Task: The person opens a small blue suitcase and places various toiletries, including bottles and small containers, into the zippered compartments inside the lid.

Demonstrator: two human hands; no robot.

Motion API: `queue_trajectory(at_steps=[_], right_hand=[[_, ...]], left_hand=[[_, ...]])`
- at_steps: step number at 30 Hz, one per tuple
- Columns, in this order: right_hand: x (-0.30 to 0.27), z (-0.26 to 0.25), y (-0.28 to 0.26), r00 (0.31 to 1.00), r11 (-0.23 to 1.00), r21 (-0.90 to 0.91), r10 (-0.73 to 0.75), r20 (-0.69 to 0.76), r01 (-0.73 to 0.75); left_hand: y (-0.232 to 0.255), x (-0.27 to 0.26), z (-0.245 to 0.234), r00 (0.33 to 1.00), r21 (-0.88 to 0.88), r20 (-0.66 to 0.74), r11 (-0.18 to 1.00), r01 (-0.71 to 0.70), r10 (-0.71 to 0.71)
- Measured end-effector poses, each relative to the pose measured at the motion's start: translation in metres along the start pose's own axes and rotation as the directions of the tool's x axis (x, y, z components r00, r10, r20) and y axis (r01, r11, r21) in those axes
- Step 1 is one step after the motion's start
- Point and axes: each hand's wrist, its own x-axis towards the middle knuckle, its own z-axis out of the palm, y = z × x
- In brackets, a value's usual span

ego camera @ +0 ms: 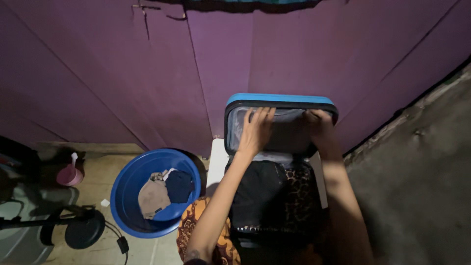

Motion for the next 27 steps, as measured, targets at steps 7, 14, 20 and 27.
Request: queue_trajectory(at_steps=[7, 14, 20, 27], right_hand=[[0.007, 0.022, 0.015, 0.764, 0.763, -0.045, 0.645, -0.009, -0.645], [0.024, 0.004, -0.023, 0.903, 0.821, -0.400, 0.428, -0.039, -0.407], [0.030, -0.019, -0.029, 0.822, 0.787, -0.238, 0.552, -0.141, -0.569], [0.006, -0.028, -0.020, 0.748, 0.725, -0.188, 0.630, -0.208, -0.663]], left_hand=[[-0.012, -0.018, 0.046, 0.961, 0.084, 0.261, 0.994, 0.075, -0.094], [-0.009, -0.007, 0.009, 0.994, 0.029, 0.066, 0.996, 0.086, -0.088], [0.008, 0.000, -0.022, 0.999, 0.032, -0.022, 0.999, 0.038, -0.037], [0.015, -0.010, -0.044, 0.999, 0.005, 0.015, 0.999, 0.034, -0.034]])
